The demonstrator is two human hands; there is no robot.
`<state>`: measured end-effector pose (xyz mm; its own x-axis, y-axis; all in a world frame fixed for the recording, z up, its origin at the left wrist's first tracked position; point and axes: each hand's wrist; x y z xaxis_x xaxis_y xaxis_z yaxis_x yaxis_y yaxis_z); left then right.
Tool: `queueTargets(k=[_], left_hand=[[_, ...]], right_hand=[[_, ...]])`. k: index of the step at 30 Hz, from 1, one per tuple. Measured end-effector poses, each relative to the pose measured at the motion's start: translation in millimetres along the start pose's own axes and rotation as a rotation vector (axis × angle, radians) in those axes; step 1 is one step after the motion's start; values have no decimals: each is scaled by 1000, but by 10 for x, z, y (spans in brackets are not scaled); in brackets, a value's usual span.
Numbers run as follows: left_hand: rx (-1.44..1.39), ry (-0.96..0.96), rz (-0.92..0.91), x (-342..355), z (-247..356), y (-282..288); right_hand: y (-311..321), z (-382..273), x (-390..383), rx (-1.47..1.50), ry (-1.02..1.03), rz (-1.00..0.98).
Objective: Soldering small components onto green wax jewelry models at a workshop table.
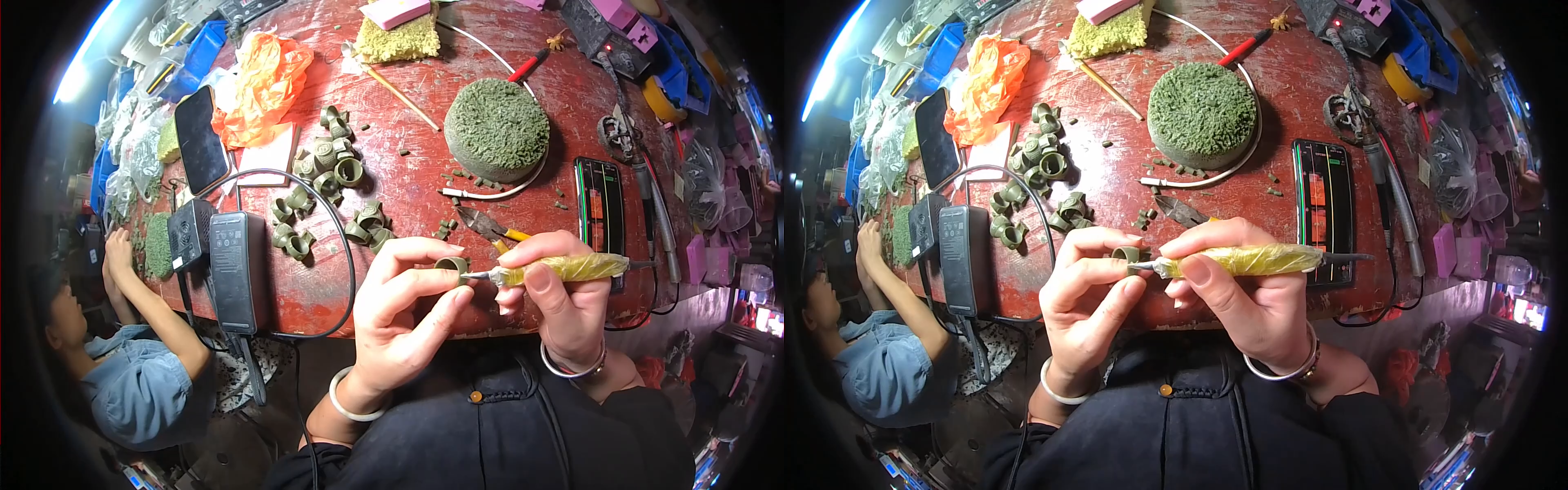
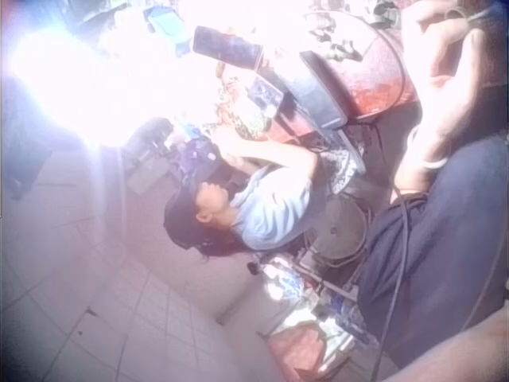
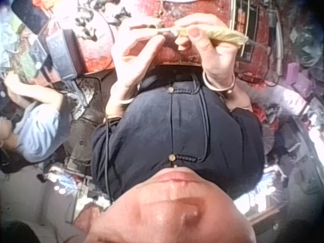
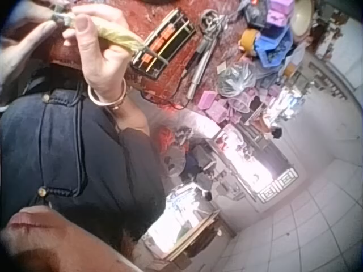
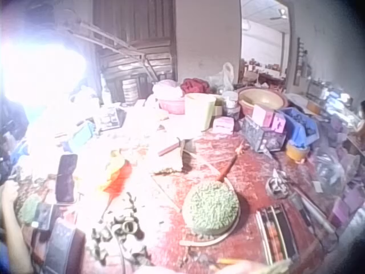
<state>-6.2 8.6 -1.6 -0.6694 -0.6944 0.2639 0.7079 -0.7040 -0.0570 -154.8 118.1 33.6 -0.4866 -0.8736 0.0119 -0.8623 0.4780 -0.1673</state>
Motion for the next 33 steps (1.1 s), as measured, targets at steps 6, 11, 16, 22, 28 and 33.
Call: queueTargets(k=[6, 11, 16, 22, 28, 33], left_hand=[[213, -83, 32, 14, 56, -21], [414, -124, 35, 23, 153, -35], [539, -192, 17, 25, 185, -13], [608, -227, 5, 38, 215, -28], [629, -291, -5, 28, 197, -18], [614, -280, -9, 38, 210, -17]], right_hand=[[11, 20, 11, -17, -7, -1], [-1, -6, 6, -75, -4, 3], [16, -4, -5, -113, 59, -91], [-5, -9, 8, -128, 94, -36], [30, -4, 13, -203, 107, -68], [29, -2, -14, -189, 97, -93]])
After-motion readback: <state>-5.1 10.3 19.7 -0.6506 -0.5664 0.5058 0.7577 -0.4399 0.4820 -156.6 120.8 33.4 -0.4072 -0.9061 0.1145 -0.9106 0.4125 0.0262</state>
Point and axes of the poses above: each hand's wrist, its own x-axis towards the middle knuckle, its own y-axis out of the back of the hand, z = x × y, and after that the axes turned 3 degrees about -x, right-handed
